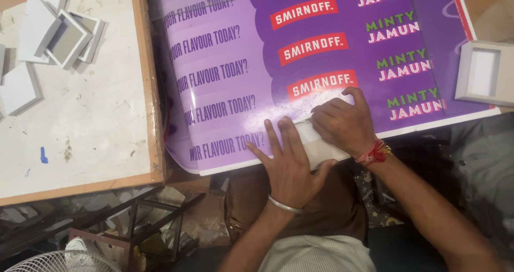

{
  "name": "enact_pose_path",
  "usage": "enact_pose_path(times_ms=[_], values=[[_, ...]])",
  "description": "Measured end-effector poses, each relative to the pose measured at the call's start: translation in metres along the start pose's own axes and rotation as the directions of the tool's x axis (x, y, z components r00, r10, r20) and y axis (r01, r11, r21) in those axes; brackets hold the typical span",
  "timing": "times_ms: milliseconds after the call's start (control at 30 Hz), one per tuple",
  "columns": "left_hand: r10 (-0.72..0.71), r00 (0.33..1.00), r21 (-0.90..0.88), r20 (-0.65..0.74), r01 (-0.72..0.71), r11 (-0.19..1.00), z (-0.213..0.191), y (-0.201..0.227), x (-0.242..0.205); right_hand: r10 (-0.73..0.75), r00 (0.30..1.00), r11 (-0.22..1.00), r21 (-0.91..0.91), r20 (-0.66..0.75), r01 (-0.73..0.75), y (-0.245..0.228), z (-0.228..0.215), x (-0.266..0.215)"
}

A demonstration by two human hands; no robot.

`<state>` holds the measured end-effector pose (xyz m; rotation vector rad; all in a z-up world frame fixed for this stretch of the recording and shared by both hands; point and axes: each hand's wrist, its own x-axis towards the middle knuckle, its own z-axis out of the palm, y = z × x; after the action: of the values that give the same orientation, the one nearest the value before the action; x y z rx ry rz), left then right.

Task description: The person assembles small square photo frames by hand on a purple promotional poster. They pick up frame parts, align the inner and outer pieces, and press them together, then place the completed frames on the poster.

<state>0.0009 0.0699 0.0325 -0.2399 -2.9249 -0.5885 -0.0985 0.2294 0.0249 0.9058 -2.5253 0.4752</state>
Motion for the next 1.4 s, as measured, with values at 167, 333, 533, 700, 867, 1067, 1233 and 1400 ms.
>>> enact_pose_path(times_ms=[167, 333, 533, 700, 867, 1067, 1233, 1400], values=[[0.082, 0.997, -0.095, -0.012, -0.083, 0.992, 0.005, 0.009, 0.007, -0.001, 0.998, 1.0, -0.031, 0.07, 0.003, 0.002, -0.001, 0.003], [0.1, 0.948, -0.226, -0.301, -0.173, 0.959, 0.0, 0.006, -0.011, 0.166, 0.943, 0.986, -0.034, 0.288, -0.164, 0.015, -0.011, 0.003], [-0.164, 0.939, -0.486, -0.303, -0.004, 0.874, -0.014, -0.024, -0.035, 0.39, 0.673, 0.726, 0.24, 0.629, -0.645, 0.023, -0.027, -0.016], [-0.266, 0.93, -0.519, -0.252, 0.102, 0.849, -0.001, -0.066, 0.004, 0.392, 0.841, 0.856, 0.188, 0.373, -0.482, 0.029, -0.017, -0.035], [-0.077, 0.965, -0.291, -0.249, 0.001, 0.957, 0.004, -0.076, 0.036, 0.156, 0.98, 0.988, -0.038, 0.12, -0.152, 0.036, -0.001, -0.011], [0.014, 0.982, -0.124, -0.19, -0.038, 0.992, 0.012, -0.069, 0.024, 0.282, 0.937, 0.958, -0.015, 0.205, -0.285, 0.017, 0.032, 0.022], [-0.063, 0.958, -0.321, -0.281, -0.031, 0.947, 0.012, -0.075, 0.024, 0.377, 0.792, 0.891, 0.045, 0.48, -0.452, 0.01, 0.022, 0.041], [0.207, 0.938, -0.242, -0.278, -0.277, 0.93, -0.009, -0.081, 0.02, 0.081, 0.794, 0.989, 0.048, 0.603, -0.137, -0.014, 0.001, 0.03]])
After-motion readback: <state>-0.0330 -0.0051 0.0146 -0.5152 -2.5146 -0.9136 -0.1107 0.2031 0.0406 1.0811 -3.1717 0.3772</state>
